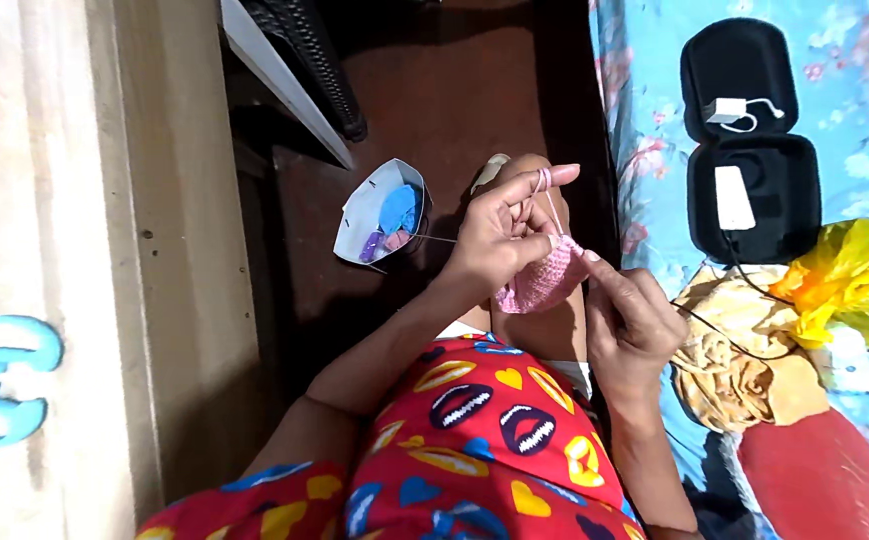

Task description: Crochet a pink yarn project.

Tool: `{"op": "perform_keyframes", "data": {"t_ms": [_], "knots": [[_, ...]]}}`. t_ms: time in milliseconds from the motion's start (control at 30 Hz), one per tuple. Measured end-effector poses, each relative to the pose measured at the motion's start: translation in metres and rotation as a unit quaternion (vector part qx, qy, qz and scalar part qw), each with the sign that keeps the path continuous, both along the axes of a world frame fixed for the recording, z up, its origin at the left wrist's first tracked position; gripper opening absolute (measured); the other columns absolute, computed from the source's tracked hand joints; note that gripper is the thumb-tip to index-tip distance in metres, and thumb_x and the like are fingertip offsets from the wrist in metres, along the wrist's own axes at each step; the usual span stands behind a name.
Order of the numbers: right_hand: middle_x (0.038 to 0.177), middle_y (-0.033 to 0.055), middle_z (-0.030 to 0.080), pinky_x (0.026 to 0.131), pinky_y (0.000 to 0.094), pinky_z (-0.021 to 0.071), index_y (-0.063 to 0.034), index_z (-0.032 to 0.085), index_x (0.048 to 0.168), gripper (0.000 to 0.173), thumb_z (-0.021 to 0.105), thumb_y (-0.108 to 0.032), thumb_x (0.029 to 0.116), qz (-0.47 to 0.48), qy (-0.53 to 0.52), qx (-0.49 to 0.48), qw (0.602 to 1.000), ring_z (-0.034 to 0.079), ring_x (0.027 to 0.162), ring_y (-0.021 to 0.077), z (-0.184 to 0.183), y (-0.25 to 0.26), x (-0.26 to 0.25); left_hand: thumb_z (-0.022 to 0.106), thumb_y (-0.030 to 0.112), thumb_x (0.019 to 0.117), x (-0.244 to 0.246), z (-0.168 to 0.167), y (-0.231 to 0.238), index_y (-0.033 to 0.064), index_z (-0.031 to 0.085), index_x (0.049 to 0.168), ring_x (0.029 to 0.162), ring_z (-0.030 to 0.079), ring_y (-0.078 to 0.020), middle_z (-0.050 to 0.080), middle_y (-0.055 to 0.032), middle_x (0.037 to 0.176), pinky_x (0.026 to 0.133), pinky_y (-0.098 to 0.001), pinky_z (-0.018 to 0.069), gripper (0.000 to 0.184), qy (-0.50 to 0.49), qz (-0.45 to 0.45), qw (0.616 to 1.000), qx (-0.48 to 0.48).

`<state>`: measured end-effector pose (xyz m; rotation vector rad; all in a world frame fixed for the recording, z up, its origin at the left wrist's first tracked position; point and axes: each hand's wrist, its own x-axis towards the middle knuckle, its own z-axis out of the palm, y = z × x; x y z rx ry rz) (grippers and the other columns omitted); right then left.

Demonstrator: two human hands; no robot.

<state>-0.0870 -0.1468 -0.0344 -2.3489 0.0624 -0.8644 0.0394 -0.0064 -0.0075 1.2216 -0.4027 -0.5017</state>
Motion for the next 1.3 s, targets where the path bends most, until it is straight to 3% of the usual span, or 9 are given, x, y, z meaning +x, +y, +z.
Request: {"op": "perform_keyframes", "data": {"t_ms": [167, 433, 533, 667, 800, 967, 1100, 1200, 1300], "knots": [[0.079, 0.0101, 0.061, 0.058, 0.0207, 0.0445, -0.0021, 0.077, 0.115, 0.026, 0.060, -0.002, 0.0950, 0.025, 0.014, 0.018, 0.999, 0.054, 0.064, 0.0101, 0.001, -0.004, -0.003, 0.058, -0.016, 0.0797, 0.006, -0.003, 0.003, -0.0041, 0.057, 0.136, 0.055, 0.054, -0.0023, 0.065, -0.0012, 0.076, 0.047, -0.0139, 0.0420, 0.057, 0.068, -0.043, 0.997, -0.002], [0.077, 0.0081, 0.060, 0.058, 0.0183, 0.0431, -0.0024, 0.077, 0.115, 0.027, 0.059, -0.002, 0.0956, 0.050, 0.037, 0.056, 0.997, 0.052, 0.064, 0.0068, 0.004, -0.009, -0.007, 0.054, -0.014, 0.0814, 0.008, 0.000, 0.005, -0.0022, 0.058, 0.134, 0.065, 0.063, -0.0065, 0.064, -0.0001, 0.076, 0.063, -0.0209, 0.0560, 0.054, 0.115, -0.081, 0.990, 0.005], [0.078, 0.0014, 0.059, 0.061, 0.0114, 0.0444, -0.0023, 0.077, 0.114, 0.026, 0.060, -0.001, 0.0956, 0.080, 0.056, 0.164, 0.982, 0.052, 0.068, -0.0012, 0.004, -0.012, -0.008, 0.051, -0.013, 0.0828, 0.008, 0.000, 0.006, -0.0002, 0.060, 0.132, 0.066, 0.064, -0.0065, 0.065, 0.0001, 0.077, 0.063, -0.0210, 0.0559, 0.052, 0.141, -0.089, 0.986, 0.008], [0.088, -0.0026, 0.069, 0.068, 0.0137, 0.0530, -0.0040, 0.078, 0.114, 0.028, 0.062, 0.003, 0.0919, 0.097, 0.082, 0.289, 0.949, 0.061, 0.076, -0.0012, 0.004, -0.013, -0.008, 0.052, -0.011, 0.0827, 0.007, -0.002, 0.005, 0.0001, 0.059, 0.134, 0.068, 0.064, -0.0064, 0.066, 0.0004, 0.077, 0.064, -0.0212, 0.0560, 0.053, 0.159, -0.097, 0.983, 0.000], [0.103, -0.0008, 0.076, 0.072, 0.0170, 0.0568, -0.0048, 0.077, 0.116, 0.030, 0.062, 0.004, 0.0913, 0.098, 0.107, 0.346, 0.927, 0.068, 0.084, 0.0010, 0.002, -0.014, -0.005, 0.051, -0.012, 0.0832, 0.006, -0.007, 0.004, -0.0023, 0.055, 0.138, 0.070, 0.063, -0.0072, 0.065, -0.0011, 0.083, 0.067, -0.0230, 0.0562, 0.056, 0.118, -0.086, 0.989, -0.023], [0.102, 0.0009, 0.075, 0.073, 0.0176, 0.0572, -0.0012, 0.076, 0.116, 0.029, 0.061, 0.004, 0.0918, 0.086, 0.114, 0.356, 0.923, 0.068, 0.084, 0.0015, 0.000, -0.011, -0.002, 0.063, -0.015, 0.0829, 0.003, -0.003, 0.005, -0.0050, 0.045, 0.148, 0.069, 0.065, -0.0056, 0.067, -0.0020, 0.088, 0.067, -0.0196, 0.0578, 0.068, 0.048, -0.052, 0.997, 0.028], [0.084, -0.0013, 0.070, 0.047, 0.0130, 0.0398, -0.0072, 0.075, 0.117, 0.028, 0.064, 0.002, 0.0923, 0.108, 0.142, 0.518, 0.837, 0.049, 0.054, -0.0023, 0.000, -0.011, -0.001, 0.065, -0.019, 0.0802, -0.004, -0.003, 0.002, -0.0042, 0.044, 0.150, 0.066, 0.065, -0.0067, 0.070, -0.0039, 0.083, 0.066, -0.0201, 0.0580, 0.074, 0.036, -0.004, 0.999, 0.032], [0.070, -0.0008, 0.065, 0.043, 0.0126, 0.0383, -0.0109, 0.069, 0.114, 0.028, 0.062, 0.004, 0.0908, 0.127, 0.146, 0.631, 0.751, 0.047, 0.047, -0.0018, 0.002, -0.006, 0.001, 0.063, -0.020, 0.0807, -0.008, -0.003, -0.001, -0.0024, 0.046, 0.149, 0.067, 0.066, -0.0081, 0.069, -0.0035, 0.081, 0.069, -0.0227, 0.0591, 0.073, 0.075, 0.013, 0.997, 0.005], [0.076, -0.0052, 0.066, 0.051, 0.0137, 0.0444, -0.0083, 0.066, 0.112, 0.024, 0.062, 0.003, 0.0914, 0.078, 0.119, 0.481, 0.865, 0.052, 0.055, -0.0022, 0.004, 0.004, 0.002, 0.062, -0.020, 0.0788, -0.014, -0.009, -0.005, -0.0045, 0.049, 0.146, 0.066, 0.065, -0.0072, 0.069, -0.0023, 0.079, 0.067, -0.0224, 0.0578, 0.071, 0.051, 0.026, 0.998, 0.003]]}}
